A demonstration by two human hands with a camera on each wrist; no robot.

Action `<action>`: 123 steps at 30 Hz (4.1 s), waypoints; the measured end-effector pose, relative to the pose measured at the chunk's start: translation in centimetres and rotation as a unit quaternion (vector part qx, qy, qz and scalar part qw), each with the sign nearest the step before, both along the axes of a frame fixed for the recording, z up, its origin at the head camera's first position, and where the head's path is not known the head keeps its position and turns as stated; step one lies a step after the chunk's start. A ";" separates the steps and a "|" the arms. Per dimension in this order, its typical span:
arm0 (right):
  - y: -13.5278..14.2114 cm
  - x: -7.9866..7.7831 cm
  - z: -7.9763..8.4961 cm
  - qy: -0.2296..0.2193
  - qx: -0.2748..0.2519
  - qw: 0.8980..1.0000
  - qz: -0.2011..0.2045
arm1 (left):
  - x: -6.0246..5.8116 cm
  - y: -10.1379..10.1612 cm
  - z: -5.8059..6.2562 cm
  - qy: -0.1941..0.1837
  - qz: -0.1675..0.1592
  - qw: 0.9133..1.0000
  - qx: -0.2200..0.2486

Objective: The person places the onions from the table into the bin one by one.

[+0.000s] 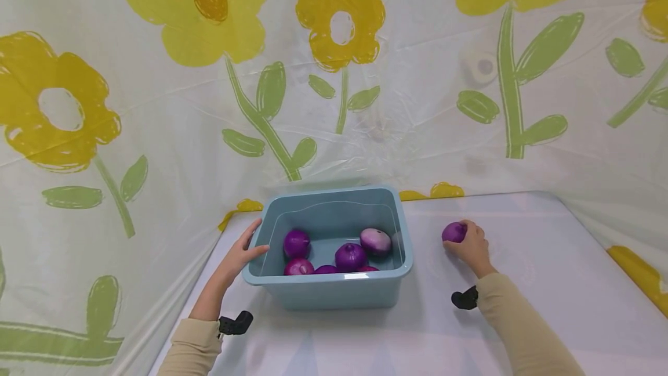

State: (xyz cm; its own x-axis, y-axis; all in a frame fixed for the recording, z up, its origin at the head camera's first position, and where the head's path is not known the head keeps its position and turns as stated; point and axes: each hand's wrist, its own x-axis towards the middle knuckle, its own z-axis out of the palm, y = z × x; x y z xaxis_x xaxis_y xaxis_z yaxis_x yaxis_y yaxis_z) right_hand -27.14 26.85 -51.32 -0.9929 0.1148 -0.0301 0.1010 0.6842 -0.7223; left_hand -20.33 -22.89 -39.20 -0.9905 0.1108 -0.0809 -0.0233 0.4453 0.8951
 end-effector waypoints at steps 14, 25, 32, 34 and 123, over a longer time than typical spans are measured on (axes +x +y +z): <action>0.2 -0.8 3.4 0.014 -0.011 1.000 0.013 | -1.1 -0.6 -1.6 0.007 0.002 1.000 -0.001; -0.2 -1.1 7.8 0.017 -0.017 0.999 0.041 | -1.8 -1.2 -3.0 0.019 0.003 1.000 -0.003; -1.2 -1.3 11.1 0.032 -0.027 0.998 0.055 | -1.7 -1.2 -2.9 0.024 0.001 1.000 -0.002; -1.5 -1.4 12.0 0.035 -0.027 0.997 0.059 | -1.7 -1.2 -2.9 0.025 -0.001 1.000 0.000; -15.1 0.1 18.2 0.048 -0.005 0.981 0.186 | -2.6 -1.8 -1.6 0.014 -0.034 0.994 -0.105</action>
